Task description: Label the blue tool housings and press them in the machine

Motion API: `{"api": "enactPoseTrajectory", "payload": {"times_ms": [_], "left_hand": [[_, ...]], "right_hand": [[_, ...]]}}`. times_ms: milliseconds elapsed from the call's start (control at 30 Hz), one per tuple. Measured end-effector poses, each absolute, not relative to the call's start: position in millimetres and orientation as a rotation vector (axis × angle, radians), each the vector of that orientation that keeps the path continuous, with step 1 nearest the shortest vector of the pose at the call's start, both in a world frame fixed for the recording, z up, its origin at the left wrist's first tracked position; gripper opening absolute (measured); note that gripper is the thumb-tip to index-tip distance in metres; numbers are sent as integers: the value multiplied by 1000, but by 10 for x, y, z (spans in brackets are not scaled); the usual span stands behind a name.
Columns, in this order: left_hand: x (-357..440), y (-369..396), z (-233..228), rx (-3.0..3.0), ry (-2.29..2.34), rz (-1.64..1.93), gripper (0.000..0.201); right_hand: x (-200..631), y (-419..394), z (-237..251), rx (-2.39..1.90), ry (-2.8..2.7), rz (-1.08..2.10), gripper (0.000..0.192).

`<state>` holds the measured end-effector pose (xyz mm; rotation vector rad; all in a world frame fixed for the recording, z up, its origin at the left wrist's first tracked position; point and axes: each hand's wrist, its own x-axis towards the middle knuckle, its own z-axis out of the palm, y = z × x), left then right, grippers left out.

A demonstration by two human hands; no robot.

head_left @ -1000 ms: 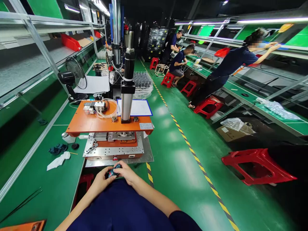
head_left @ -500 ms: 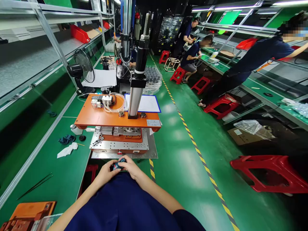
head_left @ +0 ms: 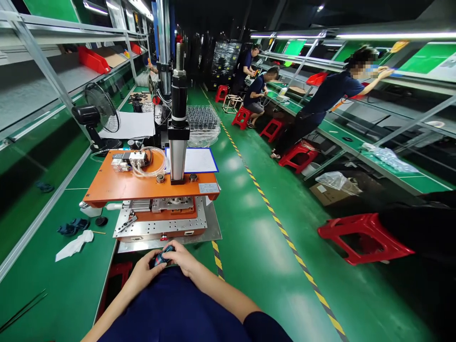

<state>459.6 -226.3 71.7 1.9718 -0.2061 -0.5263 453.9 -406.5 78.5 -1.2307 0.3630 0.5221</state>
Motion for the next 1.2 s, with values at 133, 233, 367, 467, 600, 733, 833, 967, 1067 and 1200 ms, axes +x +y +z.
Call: {"api": "enactPoseTrajectory", "payload": {"times_ms": [133, 233, 367, 467, 600, 733, 833, 967, 1067, 1200], "left_hand": [[4611, -2270, 705, 1989, -213, -526, 50], [4618, -2283, 730, 2014, -227, -531, 48], [4636, -2358, 832, 2034, -267, -501, 45], [4679, -2429, 918, 2065, -244, -448, 42], [4784, -2461, 976, 2126, -134, -367, 49], [4880, -2413, 969, 2171, -107, -322, 52], [4921, -2348, 955, 2209, -103, -296, 51], [5056, -2299, 975, 2282, -134, -242, 50], [5317, -2376, 1035, 2341, -224, -208, 50], [5800, -2663, 1105, 2413, -380, -186, 48]], "right_hand": [[4549, -4089, 786, -1247, 350, 513, 32], [4546, -4088, 769, -1282, 334, 504, 31], [4529, -4110, 761, -1400, 270, 479, 27], [4604, -4263, 808, -1571, 173, 435, 25], [5021, -4669, 911, -1896, 109, 203, 33], [5647, -4975, 900, -2174, 48, 24, 39], [6023, -5031, 813, -2295, -15, 48, 29], [6264, -5027, 736, -2356, -91, 61, 26], [6228, -5057, 719, -2353, -115, -8, 32], [5846, -5182, 660, -2307, -22, -171, 36]]}}
